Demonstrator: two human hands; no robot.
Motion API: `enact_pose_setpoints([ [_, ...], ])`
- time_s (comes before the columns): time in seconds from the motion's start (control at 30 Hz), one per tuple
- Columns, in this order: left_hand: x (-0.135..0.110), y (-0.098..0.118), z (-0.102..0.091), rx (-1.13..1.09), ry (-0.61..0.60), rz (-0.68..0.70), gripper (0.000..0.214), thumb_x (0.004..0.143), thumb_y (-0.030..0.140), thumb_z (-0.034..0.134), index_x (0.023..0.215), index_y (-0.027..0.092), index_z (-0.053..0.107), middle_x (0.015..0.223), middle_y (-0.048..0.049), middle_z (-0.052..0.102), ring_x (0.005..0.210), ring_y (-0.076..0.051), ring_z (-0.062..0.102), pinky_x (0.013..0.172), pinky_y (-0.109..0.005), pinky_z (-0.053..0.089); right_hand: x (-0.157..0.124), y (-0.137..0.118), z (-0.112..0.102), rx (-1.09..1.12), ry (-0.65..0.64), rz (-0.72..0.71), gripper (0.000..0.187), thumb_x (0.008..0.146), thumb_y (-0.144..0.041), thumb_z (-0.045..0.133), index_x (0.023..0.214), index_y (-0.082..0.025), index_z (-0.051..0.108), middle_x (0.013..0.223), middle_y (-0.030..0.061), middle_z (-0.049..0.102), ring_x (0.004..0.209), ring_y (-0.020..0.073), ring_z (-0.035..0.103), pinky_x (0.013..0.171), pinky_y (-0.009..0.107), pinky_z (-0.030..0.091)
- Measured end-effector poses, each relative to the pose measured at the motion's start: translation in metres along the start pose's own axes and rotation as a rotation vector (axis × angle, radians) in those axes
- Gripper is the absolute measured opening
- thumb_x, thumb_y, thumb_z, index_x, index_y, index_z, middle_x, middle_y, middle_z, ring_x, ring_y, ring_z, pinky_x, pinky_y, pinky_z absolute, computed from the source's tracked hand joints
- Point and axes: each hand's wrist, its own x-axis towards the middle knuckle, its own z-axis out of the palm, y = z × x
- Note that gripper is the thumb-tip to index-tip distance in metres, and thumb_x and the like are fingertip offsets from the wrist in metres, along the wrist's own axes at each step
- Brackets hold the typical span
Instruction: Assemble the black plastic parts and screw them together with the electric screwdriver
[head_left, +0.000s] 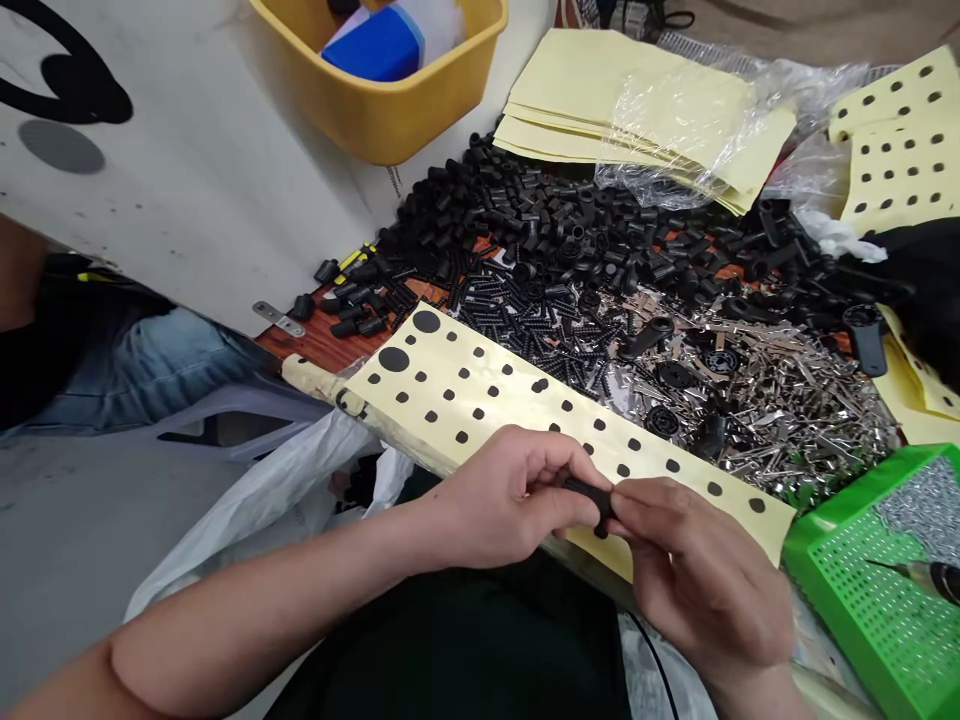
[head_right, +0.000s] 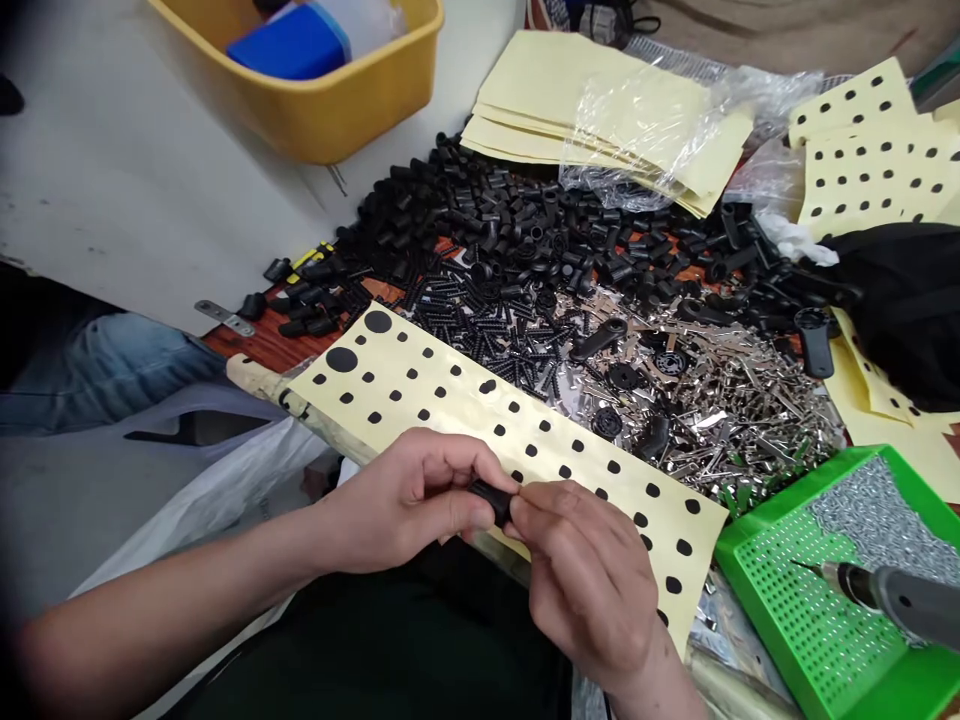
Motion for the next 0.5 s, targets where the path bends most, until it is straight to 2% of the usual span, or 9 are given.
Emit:
enact_pose_setpoints([
  [0.07, 0.001, 0.001, 0.000, -0.041, -0.024, -0.059, 0.009, 0.073, 0.008, 0.056, 0.078, 0.012, 0.061, 0.055, 0.0045, 0.054, 0.047, -0.006, 0.048, 0.045, -0.016, 0.039, 0.001, 0.001, 0.000, 0.008, -0.021, -0.011, 0.036, 0.075, 0.004, 0.054, 0.098, -0.022, 0.063, 0.083, 0.0054, 0.070, 0.073, 0.0184, 0.068, 0.060, 0.029, 0.054],
  [0.13, 0.001, 0.003, 0.001, 0.004, 0.006, -0.042, 0.009, 0.074, 0.009, 0.055, 0.079, 0.012, 0.062, 0.056, 0.0034, 0.056, 0.048, -0.007, 0.050, 0.046, -0.017, 0.040, 0.003, -0.002, 0.004, 0.077, 0.026, 0.069, 0.030, 0.076, 0.002, 0.057, 0.094, -0.022, 0.062, 0.080, 0.0051, 0.069, 0.071, 0.0183, 0.068, 0.059, 0.029, 0.054],
  [0.27, -0.001, 0.004, 0.006, 0.290, 0.117, 0.222, 0.012, 0.078, 0.010, 0.054, 0.081, 0.012, 0.065, 0.074, -0.0034, 0.069, 0.066, -0.013, 0.062, 0.060, -0.021, 0.048, 0.004, -0.012, 0.015, 0.463, 0.180, 0.491, 0.009, 0.084, -0.012, 0.059, 0.080, -0.020, 0.060, 0.064, 0.0005, 0.061, 0.053, 0.0123, 0.058, 0.047, 0.023, 0.048],
  [0.33, -0.001, 0.002, 0.008, 0.443, 0.137, 0.360, 0.015, 0.079, 0.008, 0.052, 0.083, 0.013, 0.066, 0.076, -0.0033, 0.071, 0.069, -0.013, 0.063, 0.065, -0.021, 0.049, 0.004, -0.016, 0.019, 0.626, 0.208, 0.664, 0.011, 0.086, -0.019, 0.059, 0.075, -0.018, 0.059, 0.056, -0.0018, 0.056, 0.046, 0.0097, 0.053, 0.042, 0.021, 0.043],
  [0.43, -0.001, -0.002, 0.009, 0.619, 0.161, 0.499, 0.022, 0.080, 0.004, 0.048, 0.089, 0.014, 0.065, 0.078, -0.0029, 0.071, 0.070, -0.013, 0.063, 0.068, -0.022, 0.050, 0.003, -0.020, 0.022, 0.803, 0.205, 0.810, 0.019, 0.086, -0.027, 0.060, 0.071, -0.017, 0.057, 0.052, -0.0027, 0.053, 0.044, 0.0089, 0.050, 0.042, 0.020, 0.042],
  [0.5, 0.000, -0.005, 0.009, 0.662, 0.175, 0.538, 0.022, 0.082, 0.005, 0.046, 0.091, 0.015, 0.063, 0.078, -0.0032, 0.070, 0.070, -0.013, 0.063, 0.067, -0.022, 0.050, 0.003, -0.021, 0.023, 0.851, 0.217, 0.837, 0.018, 0.086, -0.027, 0.061, 0.071, -0.017, 0.058, 0.053, -0.0031, 0.053, 0.043, 0.0086, 0.050, 0.042, 0.020, 0.042],
])
